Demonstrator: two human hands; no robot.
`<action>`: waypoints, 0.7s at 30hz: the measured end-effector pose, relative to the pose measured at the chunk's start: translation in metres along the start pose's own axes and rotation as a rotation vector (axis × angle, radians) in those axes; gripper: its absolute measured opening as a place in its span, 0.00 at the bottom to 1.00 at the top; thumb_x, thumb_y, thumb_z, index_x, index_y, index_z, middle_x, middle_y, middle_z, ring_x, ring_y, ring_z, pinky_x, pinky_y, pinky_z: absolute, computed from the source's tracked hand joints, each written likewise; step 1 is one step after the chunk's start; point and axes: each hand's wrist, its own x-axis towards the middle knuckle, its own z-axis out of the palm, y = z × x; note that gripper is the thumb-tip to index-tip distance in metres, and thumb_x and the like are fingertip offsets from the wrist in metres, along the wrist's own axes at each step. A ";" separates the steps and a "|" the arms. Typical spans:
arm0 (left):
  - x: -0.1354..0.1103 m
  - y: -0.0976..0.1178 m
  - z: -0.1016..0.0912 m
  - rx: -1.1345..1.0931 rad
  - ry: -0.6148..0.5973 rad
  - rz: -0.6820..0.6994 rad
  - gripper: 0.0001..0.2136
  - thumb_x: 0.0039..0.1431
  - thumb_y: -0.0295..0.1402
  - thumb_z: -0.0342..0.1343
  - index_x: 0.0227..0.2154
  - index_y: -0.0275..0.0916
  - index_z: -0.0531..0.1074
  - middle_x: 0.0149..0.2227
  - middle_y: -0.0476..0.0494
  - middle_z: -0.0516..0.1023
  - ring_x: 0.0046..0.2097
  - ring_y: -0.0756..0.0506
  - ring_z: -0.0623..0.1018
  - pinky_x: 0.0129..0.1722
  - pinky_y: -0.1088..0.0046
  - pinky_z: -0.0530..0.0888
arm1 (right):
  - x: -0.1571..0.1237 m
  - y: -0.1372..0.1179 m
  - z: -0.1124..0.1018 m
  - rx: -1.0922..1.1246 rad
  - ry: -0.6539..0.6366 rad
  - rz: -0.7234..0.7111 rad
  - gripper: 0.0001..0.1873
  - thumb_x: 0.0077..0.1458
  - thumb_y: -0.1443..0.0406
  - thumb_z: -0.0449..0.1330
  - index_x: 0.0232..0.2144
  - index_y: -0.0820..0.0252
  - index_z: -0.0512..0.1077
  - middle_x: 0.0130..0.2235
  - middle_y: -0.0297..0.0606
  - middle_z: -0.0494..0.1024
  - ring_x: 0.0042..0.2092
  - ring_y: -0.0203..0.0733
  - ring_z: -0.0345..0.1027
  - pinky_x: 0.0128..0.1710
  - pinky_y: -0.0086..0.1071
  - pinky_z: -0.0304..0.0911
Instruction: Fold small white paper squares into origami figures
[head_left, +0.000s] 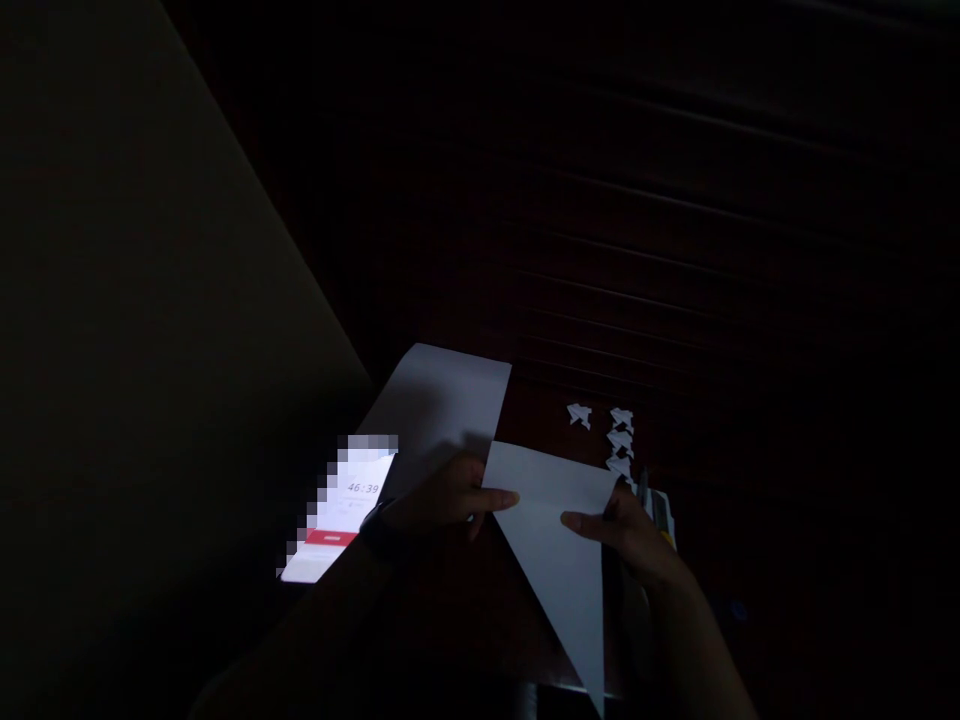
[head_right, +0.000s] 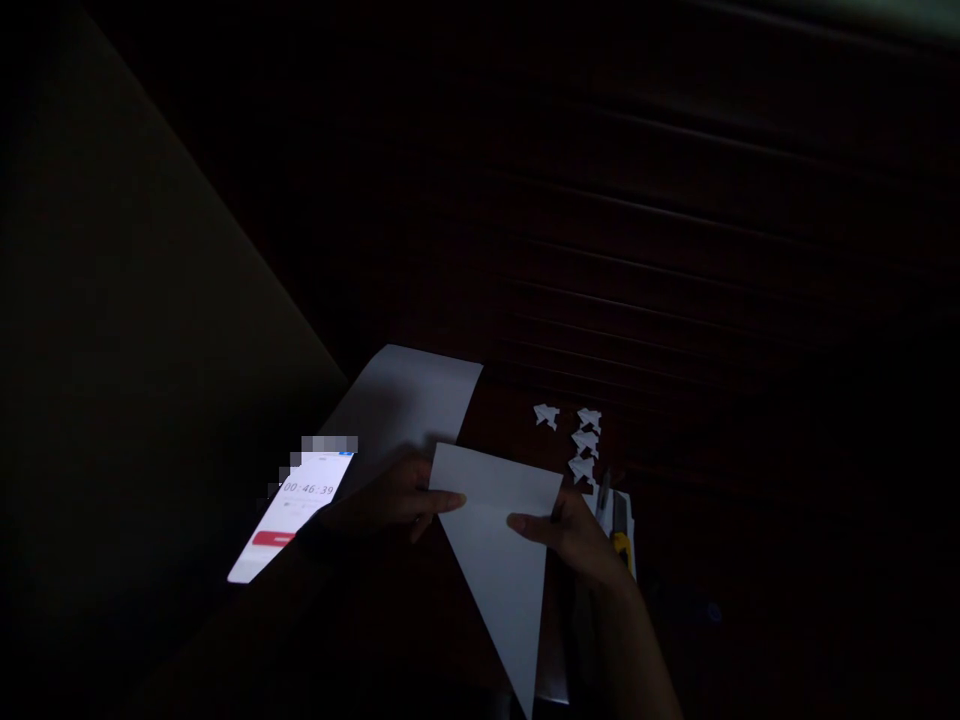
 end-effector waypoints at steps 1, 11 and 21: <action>0.001 0.001 -0.001 -0.001 -0.006 0.003 0.14 0.58 0.40 0.53 0.28 0.32 0.73 0.19 0.49 0.73 0.19 0.53 0.70 0.20 0.79 0.64 | 0.001 0.001 -0.002 0.002 0.001 0.013 0.21 0.44 0.62 0.68 0.43 0.60 0.74 0.40 0.40 0.79 0.42 0.48 0.72 0.42 0.39 0.66; 0.013 0.003 -0.004 -0.111 -0.036 -0.026 0.13 0.55 0.39 0.55 0.35 0.32 0.74 0.31 0.39 0.80 0.28 0.48 0.77 0.24 0.76 0.70 | 0.000 0.001 -0.012 0.044 0.116 0.076 0.16 0.44 0.62 0.68 0.38 0.59 0.76 0.38 0.39 0.80 0.36 0.45 0.73 0.36 0.36 0.67; 0.017 -0.009 -0.003 -0.128 -0.070 -0.013 0.14 0.56 0.39 0.56 0.38 0.31 0.74 0.33 0.37 0.80 0.29 0.46 0.79 0.27 0.72 0.73 | 0.000 0.002 -0.014 0.059 0.096 0.076 0.13 0.46 0.63 0.67 0.36 0.62 0.76 0.35 0.39 0.80 0.34 0.42 0.72 0.35 0.34 0.66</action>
